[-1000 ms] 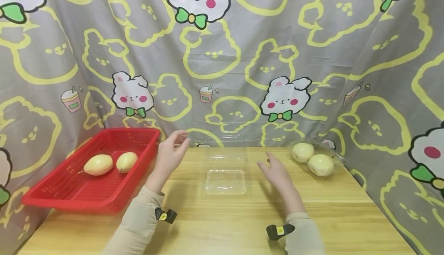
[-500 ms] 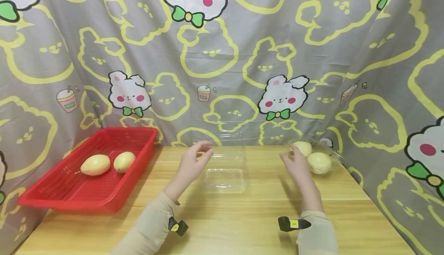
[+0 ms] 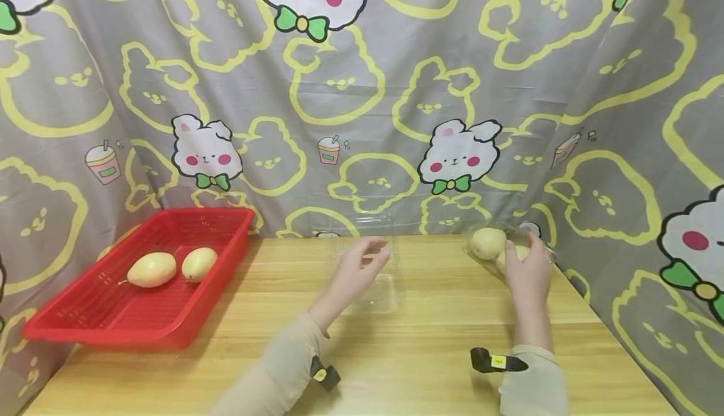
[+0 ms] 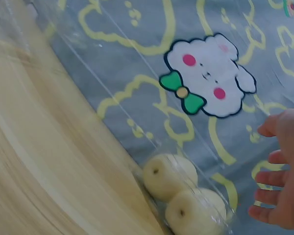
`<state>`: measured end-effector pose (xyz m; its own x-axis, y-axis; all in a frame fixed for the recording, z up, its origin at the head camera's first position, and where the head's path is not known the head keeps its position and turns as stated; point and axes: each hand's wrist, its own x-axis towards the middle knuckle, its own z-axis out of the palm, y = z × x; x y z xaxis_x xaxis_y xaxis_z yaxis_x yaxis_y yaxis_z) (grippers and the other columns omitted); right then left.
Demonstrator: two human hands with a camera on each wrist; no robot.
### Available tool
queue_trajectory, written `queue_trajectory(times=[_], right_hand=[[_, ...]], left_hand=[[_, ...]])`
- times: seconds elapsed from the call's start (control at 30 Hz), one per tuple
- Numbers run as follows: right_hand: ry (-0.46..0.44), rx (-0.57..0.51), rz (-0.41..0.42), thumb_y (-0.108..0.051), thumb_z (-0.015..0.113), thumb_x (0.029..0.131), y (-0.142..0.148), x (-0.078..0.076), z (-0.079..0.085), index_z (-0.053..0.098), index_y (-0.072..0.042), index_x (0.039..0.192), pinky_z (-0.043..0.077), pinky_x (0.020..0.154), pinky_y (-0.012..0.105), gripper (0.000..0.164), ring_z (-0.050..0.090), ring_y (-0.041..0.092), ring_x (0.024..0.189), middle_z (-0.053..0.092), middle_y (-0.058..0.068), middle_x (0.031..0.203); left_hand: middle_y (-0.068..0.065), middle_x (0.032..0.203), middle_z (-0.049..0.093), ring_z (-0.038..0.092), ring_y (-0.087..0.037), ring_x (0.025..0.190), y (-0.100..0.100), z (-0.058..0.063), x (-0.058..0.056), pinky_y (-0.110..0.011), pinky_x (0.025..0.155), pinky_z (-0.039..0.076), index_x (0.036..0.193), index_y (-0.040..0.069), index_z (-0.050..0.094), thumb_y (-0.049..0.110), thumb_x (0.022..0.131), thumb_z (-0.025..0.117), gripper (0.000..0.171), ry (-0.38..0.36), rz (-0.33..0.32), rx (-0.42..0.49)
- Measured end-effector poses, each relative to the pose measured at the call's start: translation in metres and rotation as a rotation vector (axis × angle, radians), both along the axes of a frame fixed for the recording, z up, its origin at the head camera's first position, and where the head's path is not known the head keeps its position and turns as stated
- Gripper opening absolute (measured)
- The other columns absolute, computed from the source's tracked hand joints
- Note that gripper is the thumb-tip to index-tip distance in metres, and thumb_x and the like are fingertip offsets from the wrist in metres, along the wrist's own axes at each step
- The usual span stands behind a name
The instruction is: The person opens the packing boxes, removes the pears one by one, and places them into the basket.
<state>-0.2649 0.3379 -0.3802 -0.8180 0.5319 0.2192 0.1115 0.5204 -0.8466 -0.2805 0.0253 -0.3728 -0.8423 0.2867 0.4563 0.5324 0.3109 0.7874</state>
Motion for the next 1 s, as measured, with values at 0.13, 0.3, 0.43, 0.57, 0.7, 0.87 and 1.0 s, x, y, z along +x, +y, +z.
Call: queue_trajectory(times=[0.13,0.3,0.43,0.57,0.7,0.87,1.0], right_hand=[[0.020,-0.078,-0.081,-0.037,0.044,0.099,0.013,0.006,-0.002,0.022,-0.005,0.153,0.023,0.113,0.061,0.067,0.028,0.051,0.137,0.029,0.028,0.153],[0.021,-0.183,-0.162,-0.038,0.045,0.097,0.033,0.012,-0.008,0.018,-0.008,0.155,0.021,0.118,0.056,0.071,0.024,0.047,0.142,0.025,0.025,0.156],[-0.014,-0.241,-0.195,-0.041,0.045,0.097,0.044,0.016,-0.014,0.014,-0.010,0.156,0.023,0.117,0.054,0.073,0.027,0.043,0.141,0.024,0.021,0.158],[-0.047,-0.270,-0.175,-0.044,0.044,0.096,0.049,0.016,-0.017,0.010,-0.009,0.156,0.024,0.118,0.052,0.077,0.030,0.044,0.140,0.025,0.023,0.157],[-0.082,-0.344,-0.123,-0.048,0.043,0.096,0.047,0.014,-0.019,0.003,-0.011,0.157,0.022,0.120,0.051,0.082,0.026,0.042,0.143,0.017,0.022,0.160],[-0.076,-0.424,-0.080,-0.052,0.042,0.096,0.043,0.009,-0.025,-0.002,-0.012,0.157,0.019,0.121,0.050,0.085,0.023,0.042,0.144,0.014,0.022,0.161],[-0.041,-0.535,-0.056,-0.048,0.047,0.096,0.042,0.003,-0.029,-0.005,-0.013,0.157,0.019,0.123,0.042,0.087,0.022,0.035,0.146,0.013,0.019,0.162]], left_hand=[[-0.010,0.124,0.065,0.061,-0.029,0.112,0.025,-0.001,-0.003,-0.035,0.093,0.053,0.123,0.008,0.062,0.029,0.096,0.060,0.035,-0.057,-0.040,0.058],[-0.011,0.123,0.065,0.062,-0.027,0.110,0.056,-0.005,-0.004,-0.023,0.088,0.052,0.121,0.007,0.063,0.028,0.095,0.060,0.033,-0.108,-0.056,0.121],[-0.010,0.125,0.065,0.063,-0.024,0.110,0.078,-0.008,-0.001,-0.021,0.088,0.051,0.122,0.011,0.063,0.031,0.095,0.061,0.034,-0.165,-0.043,0.151],[-0.007,0.128,0.064,0.062,-0.024,0.113,0.097,-0.011,0.001,-0.023,0.089,0.049,0.122,0.016,0.064,0.034,0.094,0.062,0.034,-0.207,-0.019,0.151],[-0.001,0.129,0.063,0.060,-0.021,0.115,0.113,-0.015,0.002,-0.028,0.095,0.049,0.123,0.020,0.063,0.038,0.093,0.063,0.035,-0.261,-0.001,0.147],[0.003,0.130,0.062,0.058,-0.022,0.120,0.126,-0.017,0.001,-0.030,0.097,0.048,0.125,0.022,0.062,0.040,0.092,0.063,0.037,-0.308,0.020,0.151],[-0.001,0.131,0.061,0.057,-0.025,0.122,0.136,-0.017,-0.002,-0.032,0.098,0.048,0.125,0.021,0.062,0.040,0.092,0.063,0.038,-0.336,0.034,0.166]])
